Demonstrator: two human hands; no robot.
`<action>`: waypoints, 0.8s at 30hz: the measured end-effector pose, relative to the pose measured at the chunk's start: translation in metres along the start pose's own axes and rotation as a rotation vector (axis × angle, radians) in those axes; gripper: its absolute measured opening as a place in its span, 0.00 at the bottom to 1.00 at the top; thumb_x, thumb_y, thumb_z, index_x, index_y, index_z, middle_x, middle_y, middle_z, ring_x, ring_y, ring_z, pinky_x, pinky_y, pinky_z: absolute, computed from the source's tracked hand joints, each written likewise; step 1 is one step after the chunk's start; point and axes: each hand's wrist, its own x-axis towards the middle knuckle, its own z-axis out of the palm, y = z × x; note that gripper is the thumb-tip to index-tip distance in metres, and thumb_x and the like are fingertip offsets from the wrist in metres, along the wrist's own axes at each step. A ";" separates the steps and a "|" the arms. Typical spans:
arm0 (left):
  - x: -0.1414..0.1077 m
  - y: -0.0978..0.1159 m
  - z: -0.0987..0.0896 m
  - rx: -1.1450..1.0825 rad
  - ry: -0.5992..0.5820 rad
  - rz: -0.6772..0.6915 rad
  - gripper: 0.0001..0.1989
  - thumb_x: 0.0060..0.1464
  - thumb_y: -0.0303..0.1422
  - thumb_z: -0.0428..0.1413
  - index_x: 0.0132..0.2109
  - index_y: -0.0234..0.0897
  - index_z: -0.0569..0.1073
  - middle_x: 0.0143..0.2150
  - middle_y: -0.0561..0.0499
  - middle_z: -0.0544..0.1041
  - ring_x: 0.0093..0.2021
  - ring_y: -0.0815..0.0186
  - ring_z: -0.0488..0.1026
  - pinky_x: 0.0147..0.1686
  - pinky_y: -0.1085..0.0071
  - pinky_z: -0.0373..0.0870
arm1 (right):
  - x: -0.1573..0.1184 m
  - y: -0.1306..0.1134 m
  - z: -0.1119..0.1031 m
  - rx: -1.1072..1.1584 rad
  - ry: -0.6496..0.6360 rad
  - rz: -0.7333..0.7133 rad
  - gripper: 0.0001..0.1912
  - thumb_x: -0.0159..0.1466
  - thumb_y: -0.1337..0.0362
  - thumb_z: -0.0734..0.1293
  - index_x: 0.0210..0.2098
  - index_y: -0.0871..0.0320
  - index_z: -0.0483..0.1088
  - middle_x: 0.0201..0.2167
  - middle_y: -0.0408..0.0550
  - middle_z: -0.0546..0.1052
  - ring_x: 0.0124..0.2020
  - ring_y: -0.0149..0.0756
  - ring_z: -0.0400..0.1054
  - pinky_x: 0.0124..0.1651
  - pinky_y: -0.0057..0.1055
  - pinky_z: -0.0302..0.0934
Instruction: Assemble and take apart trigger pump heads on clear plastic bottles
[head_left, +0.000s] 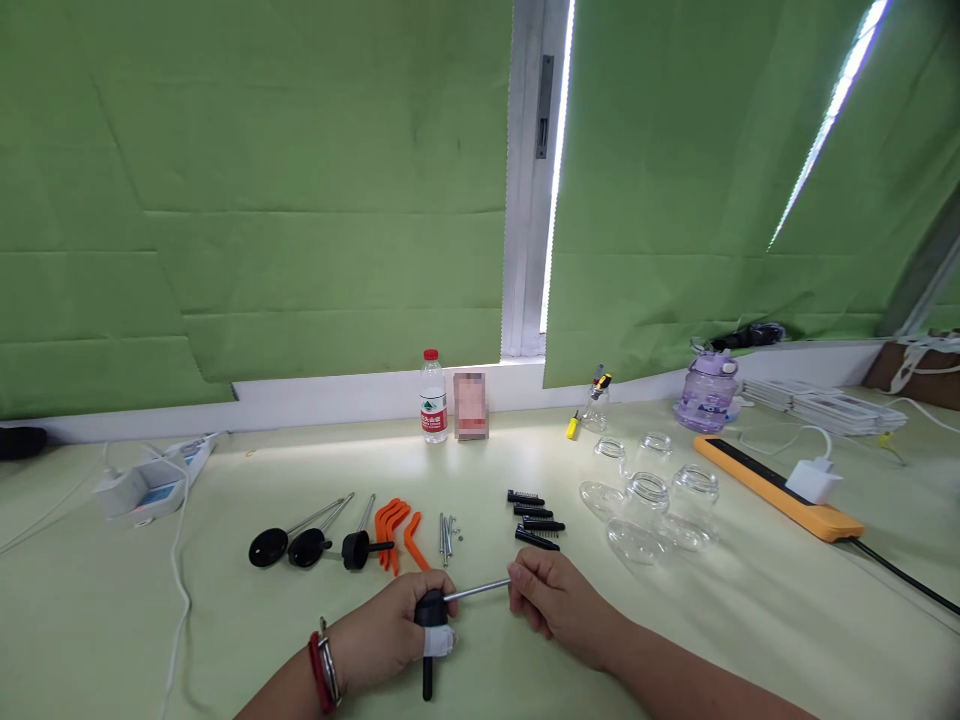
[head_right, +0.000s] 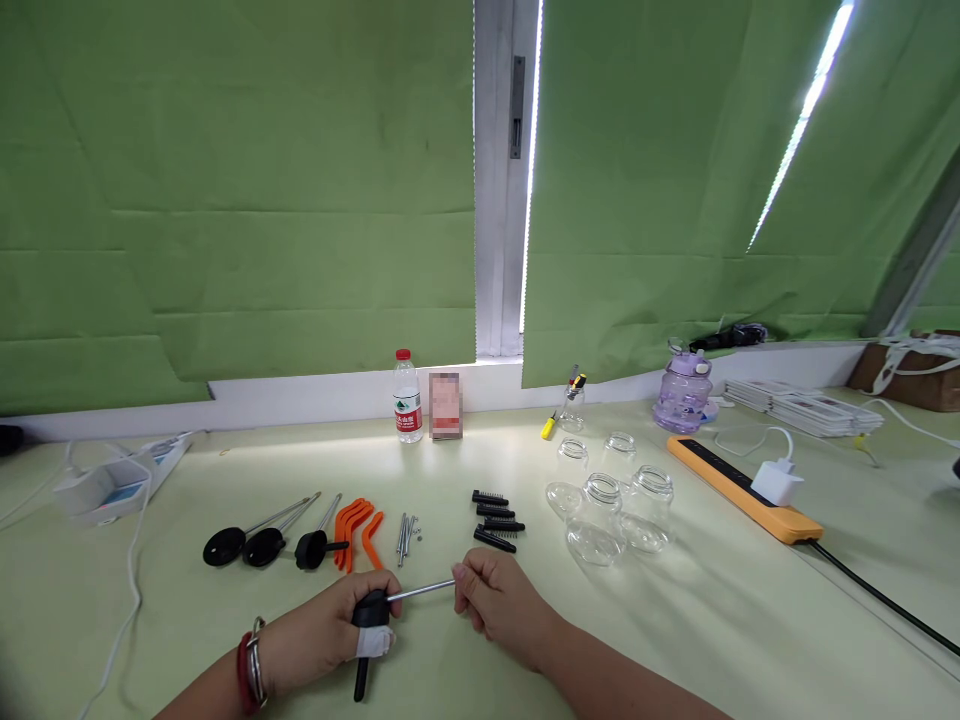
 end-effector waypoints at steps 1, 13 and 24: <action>0.000 -0.001 0.000 -0.001 0.000 0.002 0.13 0.43 0.36 0.58 0.36 0.36 0.66 0.29 0.57 0.60 0.29 0.71 0.55 0.29 0.76 0.55 | 0.000 -0.001 0.000 -0.004 0.001 0.000 0.25 0.62 0.43 0.57 0.22 0.58 0.63 0.12 0.36 0.60 0.14 0.24 0.51 0.18 0.22 0.47; 0.001 -0.001 0.000 -0.036 0.000 -0.007 0.14 0.42 0.36 0.59 0.36 0.36 0.66 0.28 0.58 0.59 0.29 0.70 0.55 0.29 0.76 0.54 | 0.002 0.004 0.001 0.012 0.011 -0.005 0.28 0.62 0.42 0.55 0.21 0.59 0.64 0.13 0.38 0.61 0.15 0.24 0.51 0.18 0.22 0.47; -0.001 0.005 0.001 -0.018 0.002 -0.001 0.14 0.41 0.38 0.59 0.34 0.37 0.66 0.28 0.58 0.59 0.28 0.71 0.54 0.28 0.76 0.54 | 0.001 0.002 -0.001 0.187 -0.054 -0.040 0.18 0.58 0.48 0.65 0.31 0.57 0.61 0.25 0.41 0.71 0.18 0.23 0.58 0.17 0.20 0.49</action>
